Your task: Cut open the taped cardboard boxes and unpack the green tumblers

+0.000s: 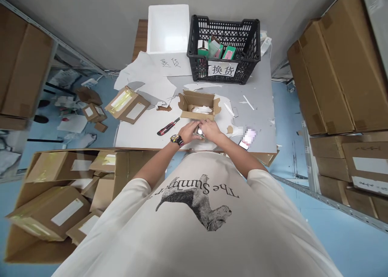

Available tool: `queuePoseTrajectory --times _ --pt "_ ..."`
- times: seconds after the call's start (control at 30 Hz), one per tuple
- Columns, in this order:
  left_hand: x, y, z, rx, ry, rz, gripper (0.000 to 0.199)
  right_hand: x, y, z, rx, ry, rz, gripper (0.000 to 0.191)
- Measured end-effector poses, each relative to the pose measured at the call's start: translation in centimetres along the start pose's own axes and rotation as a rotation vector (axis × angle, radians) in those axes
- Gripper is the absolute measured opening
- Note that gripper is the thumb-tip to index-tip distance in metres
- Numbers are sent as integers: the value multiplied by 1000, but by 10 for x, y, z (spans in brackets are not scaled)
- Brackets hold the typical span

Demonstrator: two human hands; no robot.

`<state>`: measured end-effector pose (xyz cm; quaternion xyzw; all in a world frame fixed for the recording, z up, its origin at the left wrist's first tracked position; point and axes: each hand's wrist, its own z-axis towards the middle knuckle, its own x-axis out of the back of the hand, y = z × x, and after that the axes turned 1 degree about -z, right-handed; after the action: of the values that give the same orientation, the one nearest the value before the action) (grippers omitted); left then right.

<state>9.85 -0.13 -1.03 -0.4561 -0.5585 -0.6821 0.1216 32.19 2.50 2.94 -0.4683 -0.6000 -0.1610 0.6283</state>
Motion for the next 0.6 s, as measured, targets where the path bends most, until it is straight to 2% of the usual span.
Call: queuePoseTrajectory --times 0.13,0.23,0.33,0.43,0.53,0.6 --pt "0 0 -1 -2 14 -40 95 10 0 -2 44 -12 64 60" --pt "-1 1 -3 51 20 -51 89 28 -5 -11 54 42 149 60" --pt "-1 3 -3 97 36 -52 83 59 -11 -19 24 144 223 47" --pt "3 6 -4 83 33 -40 83 94 -11 -22 5 261 292 38" --pt "18 11 -10 8 26 -47 91 124 1 -20 18 434 402 44" --pt "34 15 -14 -38 68 -75 96 138 14 -15 39 536 503 51"
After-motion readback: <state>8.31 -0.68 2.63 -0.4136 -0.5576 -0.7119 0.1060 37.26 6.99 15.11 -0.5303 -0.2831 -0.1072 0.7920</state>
